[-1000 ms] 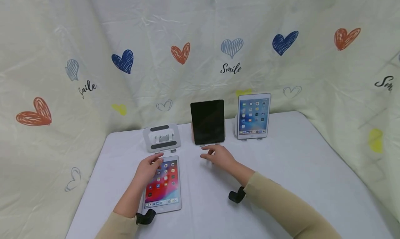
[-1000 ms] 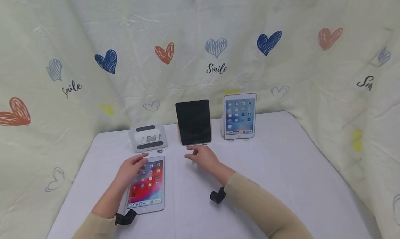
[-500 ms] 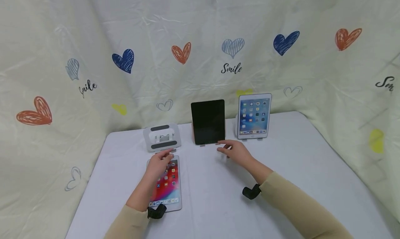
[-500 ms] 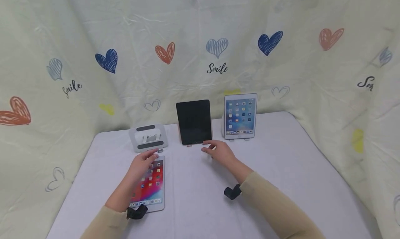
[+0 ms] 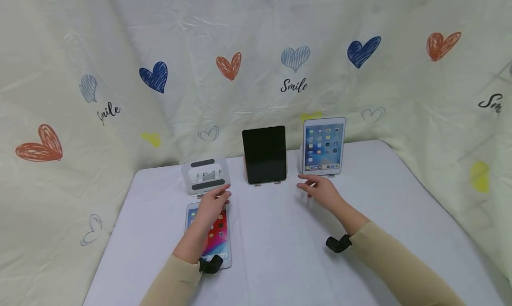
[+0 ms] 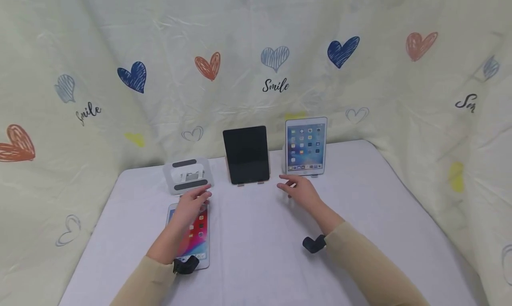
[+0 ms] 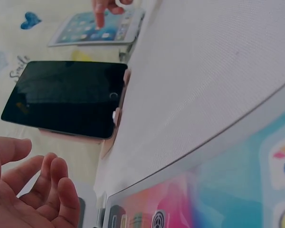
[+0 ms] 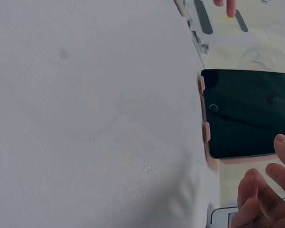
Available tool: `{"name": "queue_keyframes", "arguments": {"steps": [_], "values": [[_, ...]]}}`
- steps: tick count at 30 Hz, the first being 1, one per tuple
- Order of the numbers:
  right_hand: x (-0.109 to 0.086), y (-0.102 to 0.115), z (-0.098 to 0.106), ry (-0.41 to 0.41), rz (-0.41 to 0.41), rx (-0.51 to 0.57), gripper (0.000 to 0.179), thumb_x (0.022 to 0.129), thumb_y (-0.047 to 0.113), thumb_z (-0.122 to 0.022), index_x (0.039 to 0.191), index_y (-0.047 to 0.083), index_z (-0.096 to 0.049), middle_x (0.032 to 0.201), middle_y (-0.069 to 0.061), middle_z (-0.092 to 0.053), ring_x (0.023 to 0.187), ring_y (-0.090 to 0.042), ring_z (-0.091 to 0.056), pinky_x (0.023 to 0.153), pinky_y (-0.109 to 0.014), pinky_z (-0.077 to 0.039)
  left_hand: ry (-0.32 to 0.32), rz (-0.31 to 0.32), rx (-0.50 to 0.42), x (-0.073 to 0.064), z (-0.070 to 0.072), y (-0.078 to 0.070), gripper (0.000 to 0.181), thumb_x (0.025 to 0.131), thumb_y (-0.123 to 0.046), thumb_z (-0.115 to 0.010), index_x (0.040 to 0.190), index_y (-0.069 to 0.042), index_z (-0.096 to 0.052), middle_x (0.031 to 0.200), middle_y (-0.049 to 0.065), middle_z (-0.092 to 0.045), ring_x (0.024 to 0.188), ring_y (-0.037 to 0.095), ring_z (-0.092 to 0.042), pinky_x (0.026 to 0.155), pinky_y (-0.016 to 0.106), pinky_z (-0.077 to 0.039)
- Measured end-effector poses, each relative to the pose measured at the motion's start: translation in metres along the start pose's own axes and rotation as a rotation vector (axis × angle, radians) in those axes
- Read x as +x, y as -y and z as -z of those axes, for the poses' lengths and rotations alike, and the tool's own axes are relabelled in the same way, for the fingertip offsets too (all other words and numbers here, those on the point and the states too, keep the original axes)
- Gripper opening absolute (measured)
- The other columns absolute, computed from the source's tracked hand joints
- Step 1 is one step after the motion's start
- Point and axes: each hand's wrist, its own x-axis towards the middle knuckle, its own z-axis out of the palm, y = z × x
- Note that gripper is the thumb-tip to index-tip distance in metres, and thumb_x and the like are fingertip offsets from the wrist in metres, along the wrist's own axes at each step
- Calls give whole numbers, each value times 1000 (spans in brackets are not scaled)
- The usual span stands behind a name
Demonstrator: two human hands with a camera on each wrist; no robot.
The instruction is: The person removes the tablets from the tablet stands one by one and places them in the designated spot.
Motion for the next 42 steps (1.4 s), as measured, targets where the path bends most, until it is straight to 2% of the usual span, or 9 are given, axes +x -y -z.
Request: {"name": "queue_keyframes", "arguments": {"steps": [7, 12, 17, 25, 29, 35, 38, 42], "values": [[2, -1, 7, -17, 1, -9, 49, 96, 33, -67, 139, 12, -58, 107, -11, -65, 78, -25, -62, 65, -31, -51, 1, 16, -19, 7, -7, -1, 40, 99, -33, -62, 139, -32, -59, 122, 3, -65, 104, 20, -63, 91, 38, -53], [5, 3, 9, -30, 12, -1, 51, 97, 36, -65, 142, 13, -56, 113, -13, -64, 80, -25, -62, 66, -31, -50, -45, 3, -20, 13, -14, -6, 38, 99, -32, -61, 137, -32, -61, 119, 1, -65, 101, 20, -63, 86, 34, -54], [9, 9, 7, -40, 35, 3, 52, 98, 34, -63, 146, 17, -51, 116, -14, -61, 84, -27, -64, 67, -31, -52, -91, -35, -38, 19, -22, -14, 38, 99, -31, -61, 137, -30, -61, 120, 1, -63, 103, 21, -63, 86, 34, -54], [21, 20, 2, -59, 51, -9, 55, 99, 40, -60, 150, 23, -46, 119, -9, -60, 89, -28, -64, 70, -31, -52, -101, -132, -56, 34, -32, -28, 39, 100, -28, -59, 138, -22, -61, 118, 1, -63, 101, 23, -63, 83, 34, -52], [30, 24, 1, -67, 70, 6, 54, 99, 39, -59, 149, 23, -46, 117, -9, -61, 90, -33, -64, 69, -32, -51, -123, -186, -28, 41, -38, -36, 38, 100, -27, -59, 137, -21, -62, 116, 1, -64, 98, 20, -62, 81, 33, -50], [41, 33, 0, -81, 88, 33, 53, 101, 35, -59, 150, 19, -45, 118, -11, -61, 93, -37, -65, 67, -33, -51, -129, -282, 45, 51, -42, -55, 41, 100, -24, -57, 140, -15, -58, 118, 3, -65, 98, 23, -61, 78, 35, -51], [46, 39, 0, -92, 94, 38, 54, 101, 33, -59, 150, 17, -44, 120, -12, -61, 93, -36, -66, 70, -36, -52, -124, -296, 62, 57, -43, -63, 43, 100, -25, -56, 142, -15, -56, 119, 3, -64, 100, 23, -61, 78, 35, -51], [53, 47, -1, -99, 91, 32, 55, 101, 36, -57, 151, 16, -43, 124, -12, -58, 94, -30, -66, 77, -40, -54, -127, -271, 70, 61, -45, -70, 45, 100, -26, -57, 144, -15, -54, 120, 3, -63, 102, 22, -60, 80, 35, -52]]}}
